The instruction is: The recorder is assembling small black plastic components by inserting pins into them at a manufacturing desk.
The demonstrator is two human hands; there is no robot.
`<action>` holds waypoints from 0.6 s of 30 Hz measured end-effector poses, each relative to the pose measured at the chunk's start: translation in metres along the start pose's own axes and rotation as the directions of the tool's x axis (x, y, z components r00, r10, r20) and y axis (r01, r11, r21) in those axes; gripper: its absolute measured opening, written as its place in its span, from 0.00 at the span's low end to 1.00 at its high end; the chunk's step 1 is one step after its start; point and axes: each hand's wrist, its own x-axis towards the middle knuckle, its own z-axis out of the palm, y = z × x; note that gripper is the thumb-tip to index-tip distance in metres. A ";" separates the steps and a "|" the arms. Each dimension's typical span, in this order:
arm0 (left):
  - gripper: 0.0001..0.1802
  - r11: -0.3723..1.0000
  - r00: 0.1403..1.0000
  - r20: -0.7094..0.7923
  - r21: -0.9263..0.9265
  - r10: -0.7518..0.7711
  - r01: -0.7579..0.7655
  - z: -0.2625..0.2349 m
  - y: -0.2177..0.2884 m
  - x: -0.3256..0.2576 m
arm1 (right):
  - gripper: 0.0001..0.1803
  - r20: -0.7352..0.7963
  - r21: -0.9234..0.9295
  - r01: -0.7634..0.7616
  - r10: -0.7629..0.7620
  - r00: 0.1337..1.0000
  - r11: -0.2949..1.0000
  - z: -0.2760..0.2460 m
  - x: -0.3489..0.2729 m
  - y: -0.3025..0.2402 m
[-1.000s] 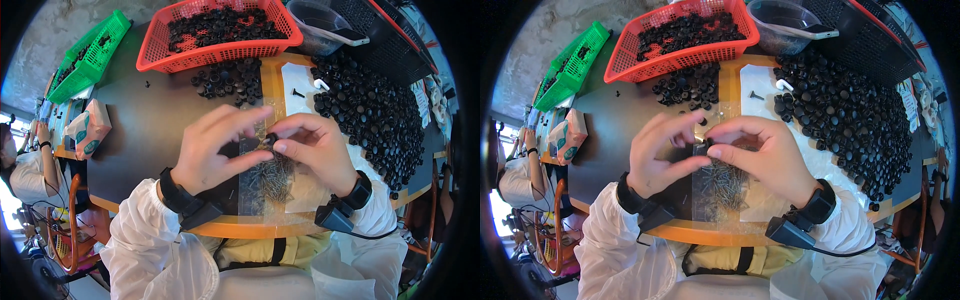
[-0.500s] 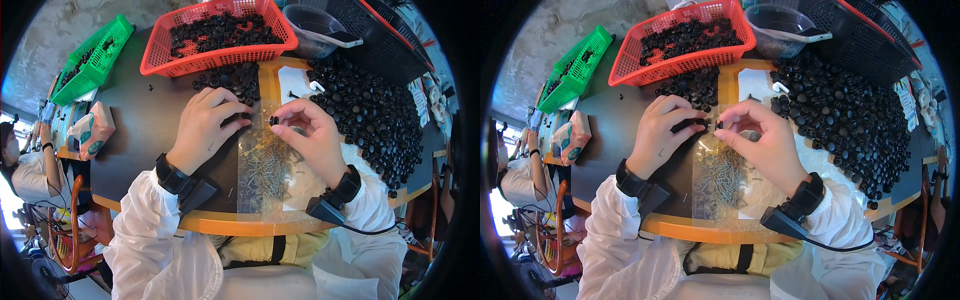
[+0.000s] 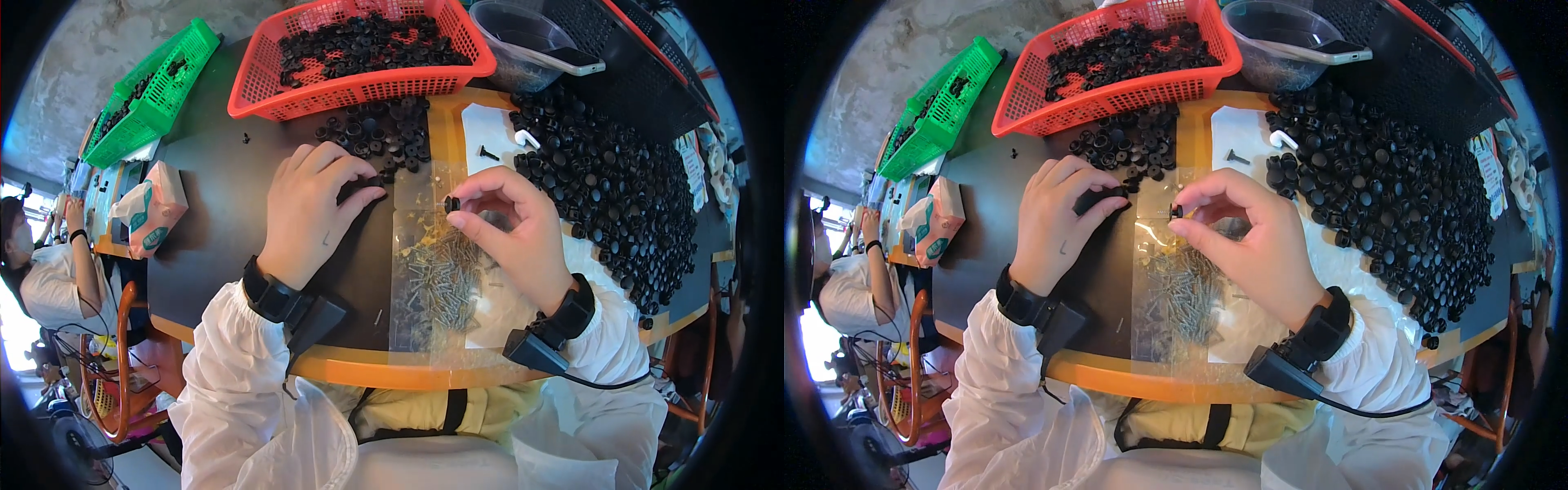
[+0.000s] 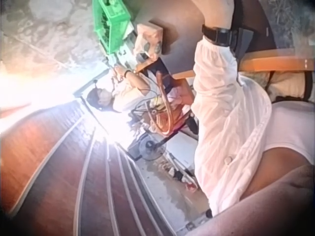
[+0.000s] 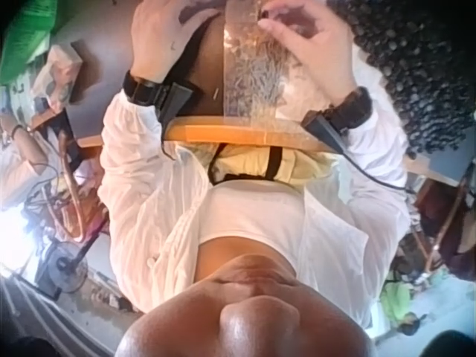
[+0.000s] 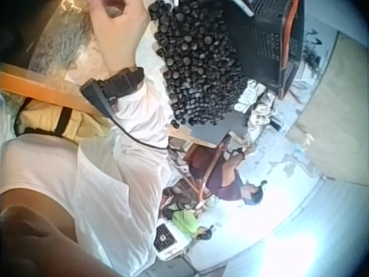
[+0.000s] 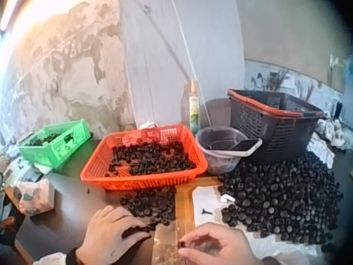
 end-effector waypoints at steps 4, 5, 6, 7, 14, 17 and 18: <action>0.13 0.942 0.987 0.071 -0.295 -0.144 0.159 -0.004 0.011 0.002 | 0.12 -0.011 0.003 0.036 -0.036 0.999 0.999 -0.001 0.000 0.000; 0.13 0.753 0.947 0.187 -0.574 -0.261 0.321 -0.004 0.017 0.001 | 0.12 -0.011 0.011 0.043 -0.043 0.999 0.999 -0.002 0.000 0.001; 0.14 0.461 0.886 0.332 -0.762 -0.323 0.454 -0.005 0.021 0.000 | 0.12 -0.015 0.010 0.048 -0.048 0.999 0.999 -0.002 0.000 0.002; 0.15 0.397 0.886 0.356 -0.798 -0.297 0.454 -0.005 0.024 -0.001 | 0.12 -0.020 0.052 0.049 -0.048 0.999 0.997 -0.001 -0.001 0.004; 0.14 0.375 0.931 0.307 -0.854 -0.198 0.361 -0.006 0.037 -0.007 | 0.11 -0.009 0.015 0.096 -0.096 0.995 0.995 0.002 -0.005 -0.002; 0.15 0.397 0.928 0.326 -0.839 -0.178 0.371 -0.005 0.035 -0.009 | 0.12 -0.010 0.003 0.094 -0.094 0.996 0.996 0.003 -0.003 0.001; 0.15 0.396 0.926 0.332 -0.838 -0.177 0.376 -0.005 0.035 -0.009 | 0.12 -0.012 0.006 0.088 -0.088 0.996 0.996 0.003 -0.003 0.001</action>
